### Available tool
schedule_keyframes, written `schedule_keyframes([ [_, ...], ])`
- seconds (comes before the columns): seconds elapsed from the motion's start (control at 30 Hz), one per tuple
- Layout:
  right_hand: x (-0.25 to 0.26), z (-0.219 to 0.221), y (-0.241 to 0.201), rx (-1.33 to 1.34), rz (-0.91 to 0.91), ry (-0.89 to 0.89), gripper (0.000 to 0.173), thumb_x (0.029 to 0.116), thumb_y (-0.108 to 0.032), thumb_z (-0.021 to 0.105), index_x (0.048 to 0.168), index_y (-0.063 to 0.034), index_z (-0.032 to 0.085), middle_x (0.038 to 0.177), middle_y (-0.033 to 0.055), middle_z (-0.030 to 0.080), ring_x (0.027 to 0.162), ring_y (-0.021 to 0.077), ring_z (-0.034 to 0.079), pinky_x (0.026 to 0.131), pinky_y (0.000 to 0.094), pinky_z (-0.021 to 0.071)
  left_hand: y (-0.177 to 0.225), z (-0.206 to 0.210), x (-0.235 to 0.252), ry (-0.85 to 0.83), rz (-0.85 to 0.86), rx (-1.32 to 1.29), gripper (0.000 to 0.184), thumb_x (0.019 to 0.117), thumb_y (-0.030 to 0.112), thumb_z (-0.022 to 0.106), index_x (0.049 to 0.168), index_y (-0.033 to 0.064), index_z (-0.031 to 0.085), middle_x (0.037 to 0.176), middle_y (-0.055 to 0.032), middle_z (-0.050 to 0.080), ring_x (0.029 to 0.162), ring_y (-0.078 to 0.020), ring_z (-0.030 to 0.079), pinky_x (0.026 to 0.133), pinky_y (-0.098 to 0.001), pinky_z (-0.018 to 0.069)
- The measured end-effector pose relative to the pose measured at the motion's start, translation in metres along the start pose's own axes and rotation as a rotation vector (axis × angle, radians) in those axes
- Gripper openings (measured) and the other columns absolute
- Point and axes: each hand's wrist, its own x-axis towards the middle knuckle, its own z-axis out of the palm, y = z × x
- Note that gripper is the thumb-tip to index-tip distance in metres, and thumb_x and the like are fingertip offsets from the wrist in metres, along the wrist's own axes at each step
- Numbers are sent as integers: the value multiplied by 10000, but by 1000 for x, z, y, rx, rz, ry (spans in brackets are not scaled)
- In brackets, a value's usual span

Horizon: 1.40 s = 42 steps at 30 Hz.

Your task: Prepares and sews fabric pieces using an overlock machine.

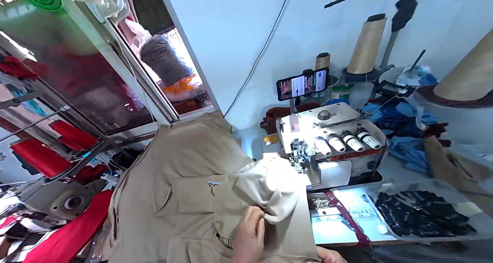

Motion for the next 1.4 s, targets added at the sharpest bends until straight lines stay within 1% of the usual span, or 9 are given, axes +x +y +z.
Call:
schedule_keyframes([
  [0.07, -1, -1, -2, -10, 11, 10, 169, 970, -2, 585, 1102, 16, 689, 979, -13, 754, 911, 20, 704, 881, 281, 586, 9, -20, 11, 25, -234, -487, 224, 987, 19, 428, 1055, -32, 634, 1015, -46, 676, 948, -83, 651, 854, -272, 551],
  [0.17, -1, -1, -6, -22, 36, 20, 158, 967, -4, 595, 1089, 6, 696, 967, -20, 753, 903, 13, 701, 875, 269, 583, 21, -44, 35, 34, -667, -927, 262, 1066, 130, 337, 1130, 43, 576, 987, -60, 682, 910, -145, 679, 827, -352, 586],
  [0.37, -1, 3, -4, 3, 61, 43, 149, 970, -19, 599, 1090, -11, 686, 934, -23, 751, 851, 25, 706, 815, 266, 595, 12, -68, 58, -428, -502, -974, 546, 860, 186, 761, 1315, -16, 538, 1124, -66, 722, 1002, -138, 704, 913, -347, 585],
  [0.47, -1, 2, -3, -33, 88, 67, 109, 973, -64, 615, 997, -23, 714, 839, -36, 739, 769, 8, 694, 750, 241, 588, 1, -76, 75, -413, -614, -869, 202, 988, 178, 593, 1119, 52, 680, 930, -26, 749, 844, -94, 716, 805, -301, 606],
  [0.7, -4, 7, 1, -19, 134, 124, 139, 992, -85, 579, 955, -41, 705, 784, -74, 699, 702, -22, 648, 697, 216, 559, 11, -78, 88, -195, -846, -871, 348, 1114, 233, 384, 1056, 51, 675, 873, -70, 736, 805, -134, 723, 754, -307, 613],
  [0.83, -13, 5, 4, 9, 78, 140, 210, 993, -43, 543, 1160, -5, 665, 951, -39, 731, 791, -5, 672, 725, 223, 573, 36, -78, 77, -215, -632, -533, 361, 1104, 255, 419, 1046, 30, 695, 859, -53, 707, 799, -129, 689, 776, -347, 588],
  [0.93, -25, 2, 1, -7, 42, 199, 220, 977, -14, 535, 1152, 3, 668, 956, -46, 726, 784, -23, 658, 706, 205, 560, 72, -69, 44, -359, -230, -395, 335, 1057, 272, 480, 859, 79, 669, 689, 96, 571, 629, 42, 534, 613, -183, 478],
  [1.03, -35, -5, -6, -18, 19, 221, 227, 974, 3, 518, 1141, -10, 671, 958, -64, 721, 784, -26, 655, 696, 211, 561, 83, -43, 19, -424, 90, -332, 341, 1074, 211, 496, 966, -29, 714, 799, -63, 687, 715, -46, 622, 695, -229, 531],
  [1.4, -1, 4, -26, 82, -92, 384, 186, 940, -33, 576, 1051, -84, 717, 912, -76, 736, 779, 4, 680, 687, 215, 579, 104, -6, 40, -303, 159, 189, 317, 1046, 281, 540, 952, 56, 742, 741, -57, 693, 631, -176, 675, 575, -363, 561],
])
